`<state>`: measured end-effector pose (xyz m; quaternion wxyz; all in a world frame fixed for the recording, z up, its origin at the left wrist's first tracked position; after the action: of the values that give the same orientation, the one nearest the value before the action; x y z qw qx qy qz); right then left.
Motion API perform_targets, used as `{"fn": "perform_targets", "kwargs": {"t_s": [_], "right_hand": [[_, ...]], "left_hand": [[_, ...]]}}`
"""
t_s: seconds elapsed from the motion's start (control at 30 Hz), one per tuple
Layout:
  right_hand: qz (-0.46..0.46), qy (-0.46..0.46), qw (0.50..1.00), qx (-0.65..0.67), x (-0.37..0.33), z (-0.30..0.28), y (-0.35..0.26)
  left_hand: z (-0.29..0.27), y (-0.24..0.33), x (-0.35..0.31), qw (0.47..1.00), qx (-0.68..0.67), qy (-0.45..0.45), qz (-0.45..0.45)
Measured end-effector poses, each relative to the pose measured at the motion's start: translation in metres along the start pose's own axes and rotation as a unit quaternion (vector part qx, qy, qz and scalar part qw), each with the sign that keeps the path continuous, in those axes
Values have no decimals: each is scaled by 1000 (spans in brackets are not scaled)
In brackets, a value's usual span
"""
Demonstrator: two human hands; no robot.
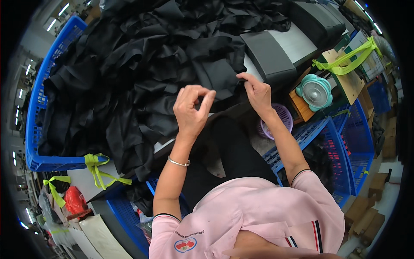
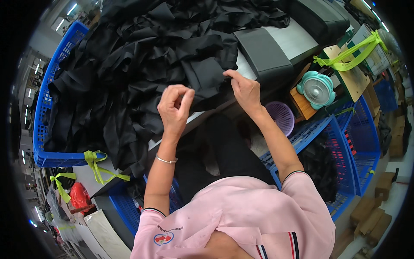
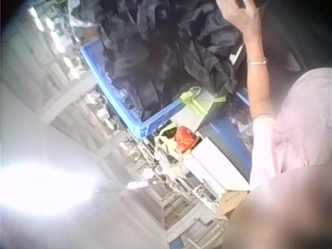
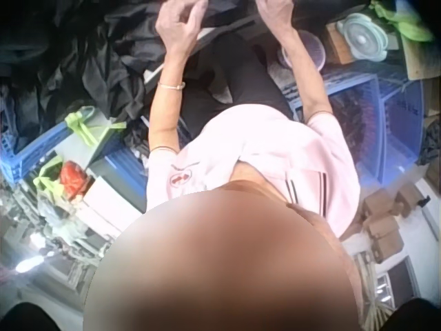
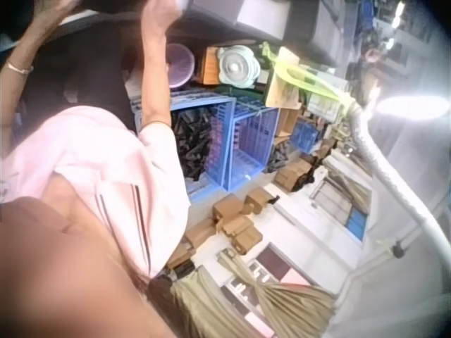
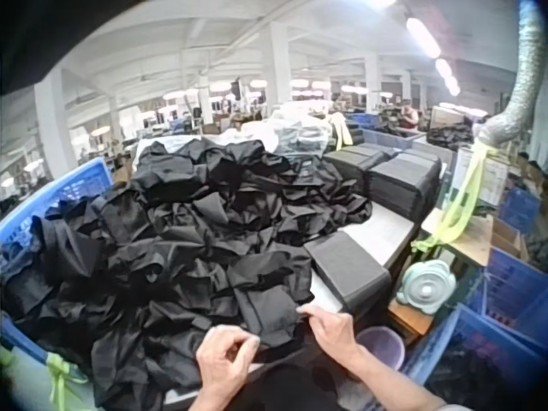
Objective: The recorder is assembling or inspecting small black textile components, possibly straps or sleeves, at a factory workstation.
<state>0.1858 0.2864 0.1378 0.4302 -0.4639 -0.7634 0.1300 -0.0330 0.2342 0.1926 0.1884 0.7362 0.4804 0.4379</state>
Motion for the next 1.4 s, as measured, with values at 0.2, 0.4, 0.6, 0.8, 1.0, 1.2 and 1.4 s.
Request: {"fn": "perform_targets", "kwargs": {"t_s": [0.2,0.4,0.6,0.8,1.0,1.2,1.4], "right_hand": [[-36,-43,998,-31,-12,9,-9],[107,-52,992,49,-1,-47,16],[168,-103,934,-299,44,-41,115],[134,-119,947,-266,66,-46,133],[113,-31,945,-306,70,-73,116],[61,85,935,-338,38,-114,11],[-121,110,913,-375,-57,-104,-102]], "left_hand": [[73,-65,63,942,255,-145,166],[95,-136,69,931,133,-312,-135],[89,-97,62,967,104,-231,11],[65,-47,40,983,-38,-179,-24],[81,-25,8,971,-20,-232,46],[82,-38,-9,973,63,-216,50],[78,6,-39,921,-335,-194,-44]]}}
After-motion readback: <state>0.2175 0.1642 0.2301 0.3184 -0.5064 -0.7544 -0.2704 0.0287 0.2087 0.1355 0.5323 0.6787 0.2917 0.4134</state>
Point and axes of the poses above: each hand's wrist, its own x-axis towards the middle knuckle, its own z-axis out of the palm, y = z × x, the point moved 4 cm from there along x, towards the middle knuckle, and after that the axes turned 15 degrees about -y, right-handed, at the moved point
